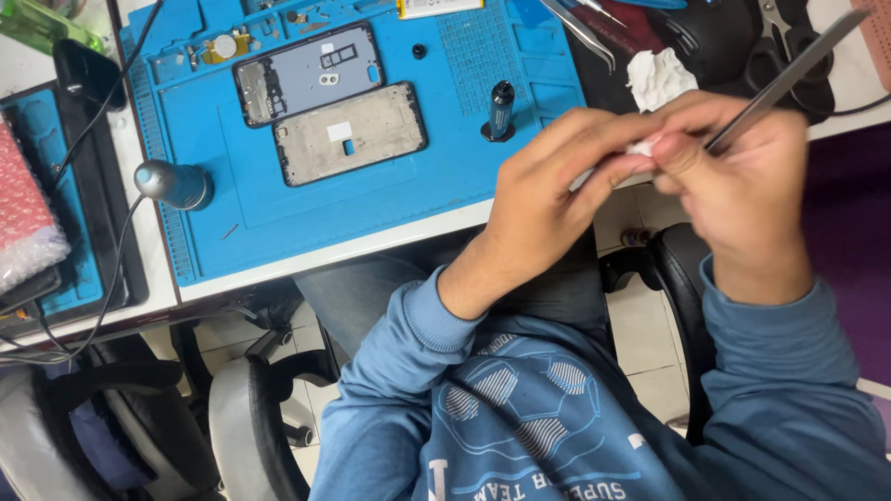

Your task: The person repairs a disassembled smartphone at a workbench. They use tweezers to handle a small component, apply liquid from a black bottle onto it, cure the area under a blue UV lamp, then wipe the component and the bottle with tissue and a cotton swab.

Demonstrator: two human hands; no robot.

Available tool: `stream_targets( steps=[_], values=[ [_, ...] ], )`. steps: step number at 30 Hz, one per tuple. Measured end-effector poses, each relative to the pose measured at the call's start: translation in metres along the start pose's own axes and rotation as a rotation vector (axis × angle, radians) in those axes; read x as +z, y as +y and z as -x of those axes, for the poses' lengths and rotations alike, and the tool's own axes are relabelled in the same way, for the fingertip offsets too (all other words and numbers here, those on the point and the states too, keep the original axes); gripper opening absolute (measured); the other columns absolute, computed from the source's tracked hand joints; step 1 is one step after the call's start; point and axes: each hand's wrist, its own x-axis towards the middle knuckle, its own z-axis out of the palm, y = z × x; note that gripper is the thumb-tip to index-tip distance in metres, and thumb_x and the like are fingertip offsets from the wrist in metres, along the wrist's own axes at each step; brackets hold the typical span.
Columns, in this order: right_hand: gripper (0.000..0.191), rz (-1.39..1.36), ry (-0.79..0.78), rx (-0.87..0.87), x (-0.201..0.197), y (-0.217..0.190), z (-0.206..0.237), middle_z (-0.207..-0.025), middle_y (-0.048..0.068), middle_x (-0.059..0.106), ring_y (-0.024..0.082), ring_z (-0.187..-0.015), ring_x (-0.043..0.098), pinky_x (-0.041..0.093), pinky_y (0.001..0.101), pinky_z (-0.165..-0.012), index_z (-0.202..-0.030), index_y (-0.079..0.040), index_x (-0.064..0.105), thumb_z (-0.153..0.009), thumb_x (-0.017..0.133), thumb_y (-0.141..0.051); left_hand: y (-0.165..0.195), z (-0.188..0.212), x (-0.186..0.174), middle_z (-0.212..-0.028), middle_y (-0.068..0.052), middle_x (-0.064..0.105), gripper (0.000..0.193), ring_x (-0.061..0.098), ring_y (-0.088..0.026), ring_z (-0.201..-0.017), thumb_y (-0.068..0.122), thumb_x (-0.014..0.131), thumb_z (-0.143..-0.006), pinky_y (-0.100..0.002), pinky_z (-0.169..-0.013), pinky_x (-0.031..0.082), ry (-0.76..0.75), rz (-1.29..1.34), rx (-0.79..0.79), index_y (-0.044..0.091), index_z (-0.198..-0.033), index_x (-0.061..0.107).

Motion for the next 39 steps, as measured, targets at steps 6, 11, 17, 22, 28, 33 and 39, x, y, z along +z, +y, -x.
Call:
stream_targets(
  steps=[6, 11, 17, 22, 28, 33, 39],
  values=[
    [0.023, 0.214, -0.097, -0.070, 0.001, 0.009, 0.012, -0.088, 0.007, 0.066, 0.006, -0.062, 0.051, 0.037, 0.0184, -0.055, -0.098, 0.007, 0.069, -0.111, 0.071, -0.012, -0.006, 0.003, -0.009, -0.108, -0.005, 0.065, 0.025, 0.069, -0.016, -0.093, 0.004, 0.078, -0.098, -0.023, -0.080, 0.057, 0.020, -0.001, 0.062, 0.008, -0.122, 0.069],
    [0.029, 0.234, -0.203, -0.076, -0.003, 0.007, 0.013, -0.084, 0.007, 0.063, 0.006, -0.064, 0.050, 0.037, 0.0193, -0.058, -0.094, 0.006, 0.066, -0.111, 0.069, -0.016, -0.007, 0.009, -0.012, -0.110, -0.008, 0.064, 0.010, 0.065, -0.020, -0.095, 0.009, 0.070, -0.102, -0.028, -0.084, 0.055, 0.021, 0.060, 0.136, 0.003, -0.109, 0.065],
    [0.042, -0.067, -0.135, -0.317, -0.002, 0.002, 0.012, -0.103, 0.015, 0.056, 0.015, -0.078, 0.052, 0.048, 0.0248, -0.077, -0.106, 0.001, 0.057, -0.115, 0.051, -0.039, -0.012, 0.027, -0.021, -0.082, -0.005, 0.057, 0.035, 0.050, -0.012, -0.070, 0.022, 0.056, -0.119, -0.027, -0.065, 0.043, -0.097, 0.311, -0.269, 0.000, -0.092, 0.058],
    [0.036, -0.019, -0.205, -0.348, -0.008, -0.003, 0.017, -0.100, 0.016, 0.057, 0.021, -0.075, 0.064, 0.062, 0.0334, -0.074, -0.111, -0.003, 0.054, -0.110, 0.059, -0.038, -0.017, 0.027, -0.027, -0.085, 0.003, 0.051, 0.038, 0.044, -0.005, -0.077, 0.030, 0.047, -0.121, -0.023, -0.074, 0.038, -0.141, 0.925, -0.343, 0.008, -0.090, 0.049],
    [0.033, 0.026, -0.154, -0.400, -0.003, -0.002, 0.024, -0.105, 0.015, 0.063, 0.024, -0.087, 0.073, 0.067, 0.0376, -0.082, -0.113, -0.005, 0.053, -0.103, 0.071, -0.031, -0.010, 0.024, -0.027, -0.100, -0.002, 0.056, 0.022, 0.053, -0.007, -0.088, 0.026, 0.050, -0.117, -0.022, -0.084, 0.047, -0.181, 0.872, -0.359, 0.005, -0.117, 0.054],
    [0.032, 0.123, -0.158, -0.433, 0.000, -0.005, 0.022, -0.106, 0.017, 0.064, 0.026, -0.088, 0.075, 0.067, 0.0364, -0.082, -0.117, -0.007, 0.050, -0.105, 0.070, -0.029, -0.007, 0.029, -0.029, -0.099, -0.003, 0.064, 0.022, 0.060, -0.008, -0.090, 0.021, 0.054, -0.117, -0.023, -0.085, 0.053, -0.140, 0.694, -0.404, 0.000, -0.116, 0.060],
    [0.029, 0.112, -0.186, -0.422, -0.001, -0.008, 0.020, -0.105, 0.016, 0.066, 0.027, -0.090, 0.075, 0.067, 0.0362, -0.083, -0.111, -0.007, 0.054, -0.103, 0.071, -0.029, -0.011, 0.029, -0.036, -0.099, -0.005, 0.068, 0.022, 0.065, -0.008, -0.088, 0.018, 0.058, -0.115, -0.023, -0.083, 0.056, -0.150, 0.716, -0.418, -0.002, -0.108, 0.064]
  ],
)
